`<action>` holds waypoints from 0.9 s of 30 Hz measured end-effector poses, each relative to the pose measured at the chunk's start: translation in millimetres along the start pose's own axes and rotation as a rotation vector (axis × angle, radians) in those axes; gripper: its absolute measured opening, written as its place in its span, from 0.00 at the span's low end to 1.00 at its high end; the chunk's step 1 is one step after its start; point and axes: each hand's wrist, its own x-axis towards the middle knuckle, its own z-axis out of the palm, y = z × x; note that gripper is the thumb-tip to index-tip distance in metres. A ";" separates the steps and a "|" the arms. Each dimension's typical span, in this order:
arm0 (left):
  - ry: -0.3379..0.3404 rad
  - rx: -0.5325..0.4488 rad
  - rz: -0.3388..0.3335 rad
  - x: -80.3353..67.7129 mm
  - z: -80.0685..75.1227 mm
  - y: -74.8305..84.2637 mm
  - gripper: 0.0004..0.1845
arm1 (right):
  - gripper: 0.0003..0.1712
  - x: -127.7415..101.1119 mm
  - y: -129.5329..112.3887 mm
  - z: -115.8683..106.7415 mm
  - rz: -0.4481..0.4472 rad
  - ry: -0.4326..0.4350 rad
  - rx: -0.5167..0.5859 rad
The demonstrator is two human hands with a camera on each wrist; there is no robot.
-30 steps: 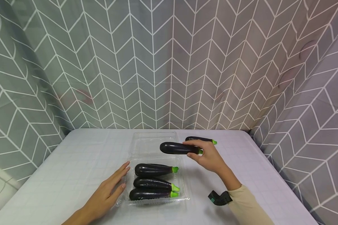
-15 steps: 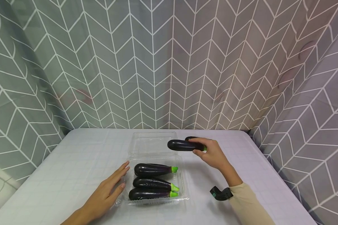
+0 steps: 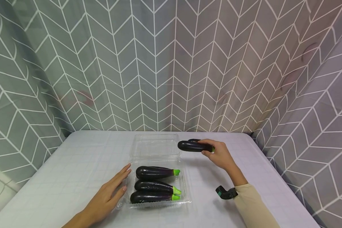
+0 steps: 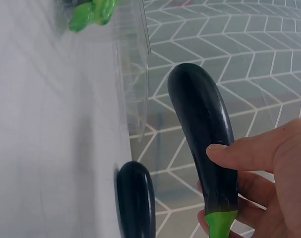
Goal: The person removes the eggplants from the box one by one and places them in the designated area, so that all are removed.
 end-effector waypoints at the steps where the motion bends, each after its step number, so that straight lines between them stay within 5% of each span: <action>1: 0.000 0.003 -0.002 -0.1 0.1 -0.1 0.30 | 0.23 -0.1 1.5 -0.4 0.003 0.001 0.001; 27: -0.008 0.006 -0.004 2.0 -1.9 1.8 0.29 | 0.22 8.4 40.0 -6.5 0.039 0.010 -0.031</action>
